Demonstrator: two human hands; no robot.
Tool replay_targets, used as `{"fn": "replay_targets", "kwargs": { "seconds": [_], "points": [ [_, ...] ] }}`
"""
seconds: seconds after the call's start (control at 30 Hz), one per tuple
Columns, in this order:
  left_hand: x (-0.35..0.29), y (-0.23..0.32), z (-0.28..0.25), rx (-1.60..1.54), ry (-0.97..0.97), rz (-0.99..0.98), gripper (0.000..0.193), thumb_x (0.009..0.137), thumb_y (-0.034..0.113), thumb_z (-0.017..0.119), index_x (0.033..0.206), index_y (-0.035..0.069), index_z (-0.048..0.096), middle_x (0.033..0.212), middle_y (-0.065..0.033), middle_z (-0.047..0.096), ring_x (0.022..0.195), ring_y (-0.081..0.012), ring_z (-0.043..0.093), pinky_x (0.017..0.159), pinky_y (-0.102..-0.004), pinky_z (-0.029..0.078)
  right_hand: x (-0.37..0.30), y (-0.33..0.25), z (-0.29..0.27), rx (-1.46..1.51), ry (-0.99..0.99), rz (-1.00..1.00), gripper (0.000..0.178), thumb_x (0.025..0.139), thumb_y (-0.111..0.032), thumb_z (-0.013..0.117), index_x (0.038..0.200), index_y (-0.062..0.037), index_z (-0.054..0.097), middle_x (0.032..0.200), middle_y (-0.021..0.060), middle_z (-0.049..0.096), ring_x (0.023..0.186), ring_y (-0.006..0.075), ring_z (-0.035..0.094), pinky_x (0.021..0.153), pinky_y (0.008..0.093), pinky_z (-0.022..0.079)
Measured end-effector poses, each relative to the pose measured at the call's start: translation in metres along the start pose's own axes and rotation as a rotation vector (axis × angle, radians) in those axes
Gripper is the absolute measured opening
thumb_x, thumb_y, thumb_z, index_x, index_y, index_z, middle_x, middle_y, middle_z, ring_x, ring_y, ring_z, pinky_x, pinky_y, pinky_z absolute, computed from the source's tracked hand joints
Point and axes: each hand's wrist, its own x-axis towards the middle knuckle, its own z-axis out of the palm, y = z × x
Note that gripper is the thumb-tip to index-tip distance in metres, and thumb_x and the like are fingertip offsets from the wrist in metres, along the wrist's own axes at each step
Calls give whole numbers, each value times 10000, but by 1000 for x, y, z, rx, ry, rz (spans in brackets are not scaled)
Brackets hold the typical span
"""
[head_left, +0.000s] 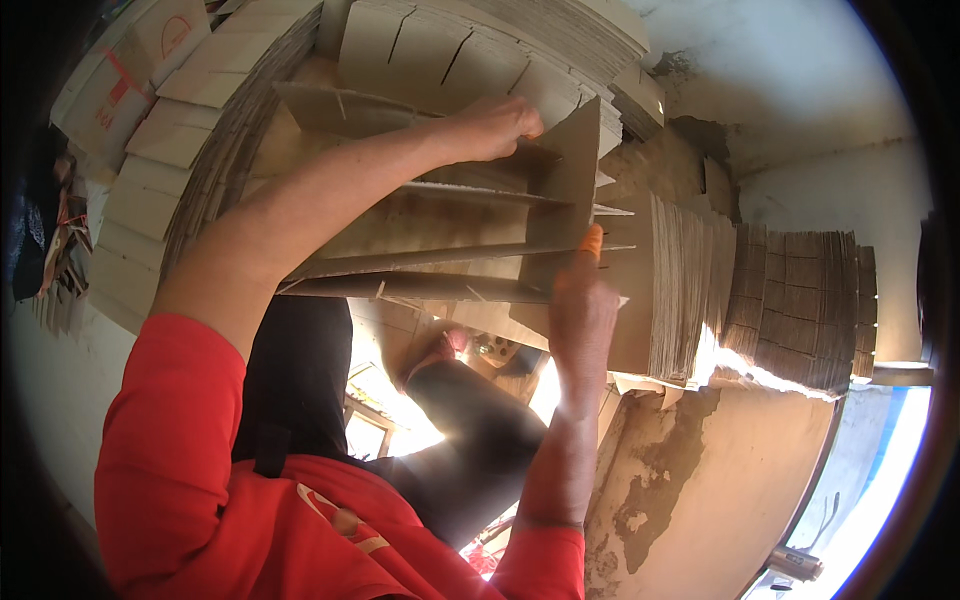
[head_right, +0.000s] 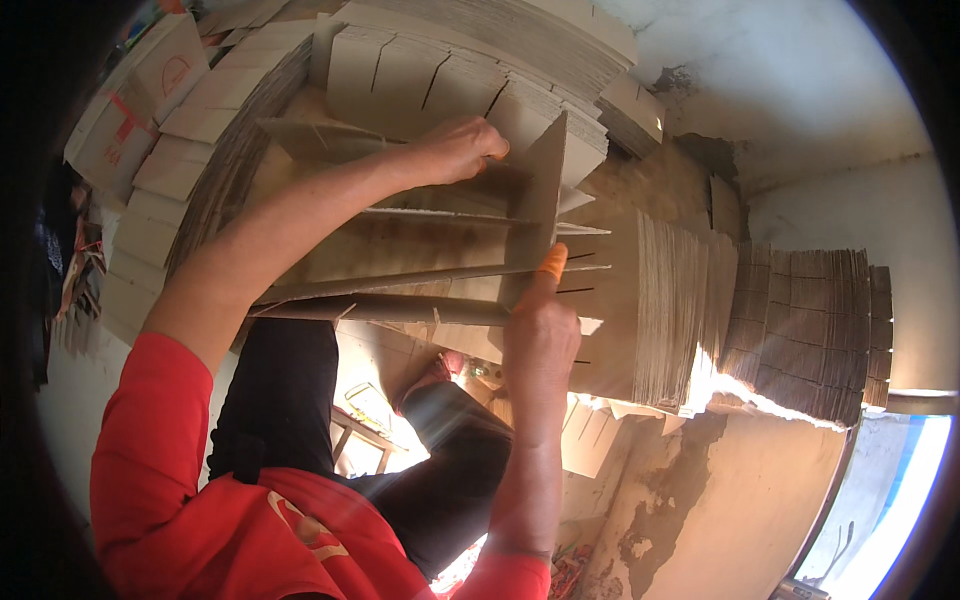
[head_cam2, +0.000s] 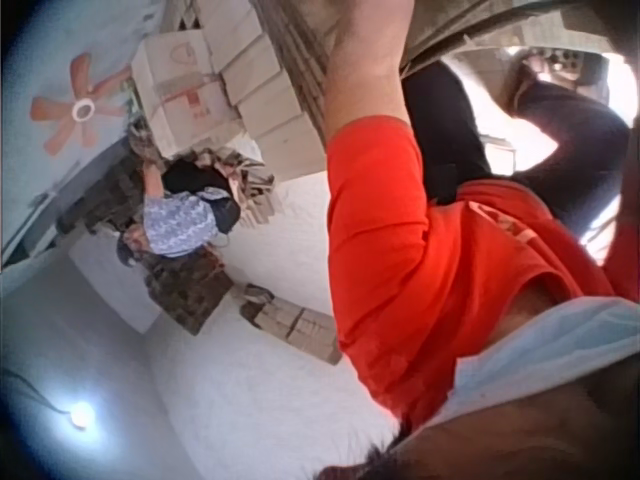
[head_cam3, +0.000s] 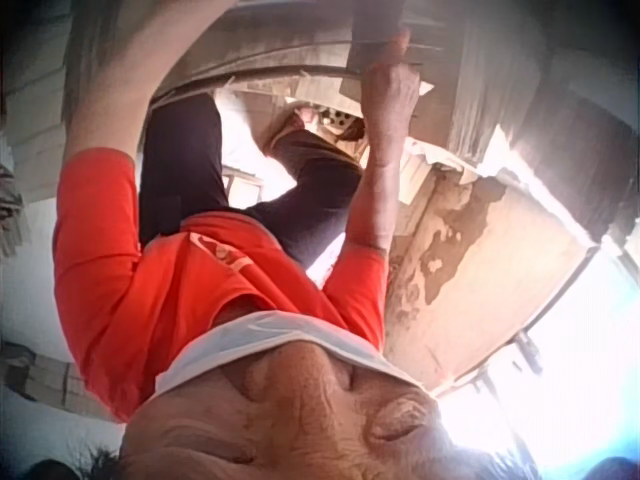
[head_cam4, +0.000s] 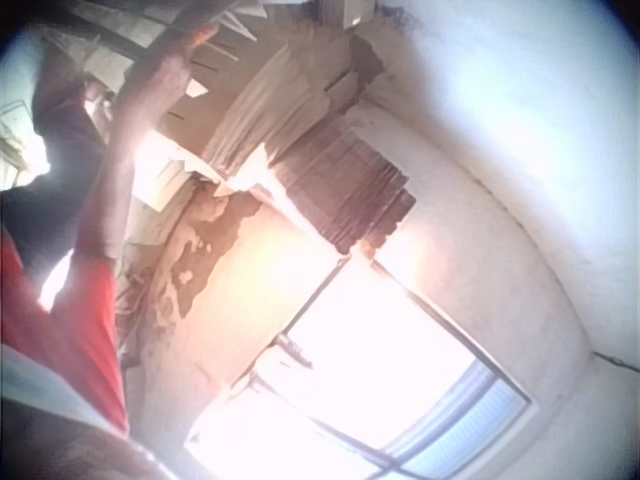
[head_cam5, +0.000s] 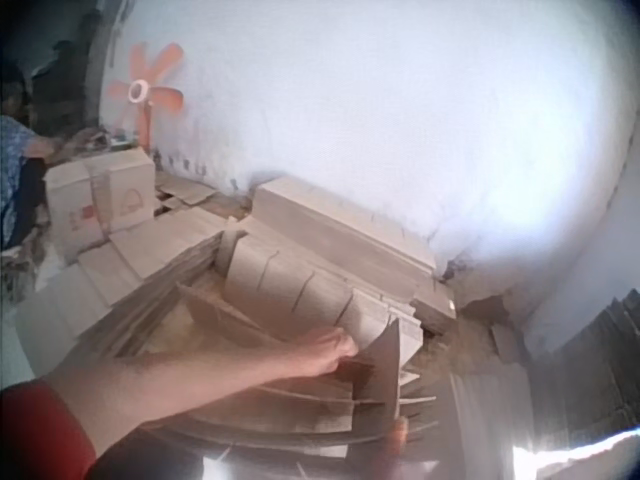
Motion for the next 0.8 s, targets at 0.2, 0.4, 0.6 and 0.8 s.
{"fn": "replay_targets", "kwargs": {
  "seconds": [0.2,0.4,0.6,0.8],
  "points": [
    [-1,6,-4,-20,19,5,148,592,-124,564,637,-39,451,660,-222,502,649,-400,526,563,-459,369,-5,-8,-11,44,6,44,617,764,93,476,1360,117,315,555,159,485,460,261,495,466,367,412],
    [1,6,-5,2,-43,6,133,583,-122,566,650,-40,485,662,-215,527,666,-401,539,562,-461,376,1,-8,-5,11,28,-5,587,781,89,468,1360,53,382,526,156,501,474,268,559,464,384,429],
    [2,4,-6,21,-18,34,118,592,-104,568,649,-26,500,666,-210,537,677,-397,553,559,-460,392,1,-3,-14,73,-13,-1,576,787,86,460,1357,45,393,541,166,511,484,289,561,470,405,426],
    [-3,5,-3,54,63,47,96,616,-94,575,656,-17,533,677,-219,554,683,-390,577,582,-454,425,-6,-12,-19,39,24,-36,610,749,100,463,1353,63,387,542,161,516,469,288,545,468,395,426]
  ]
}}
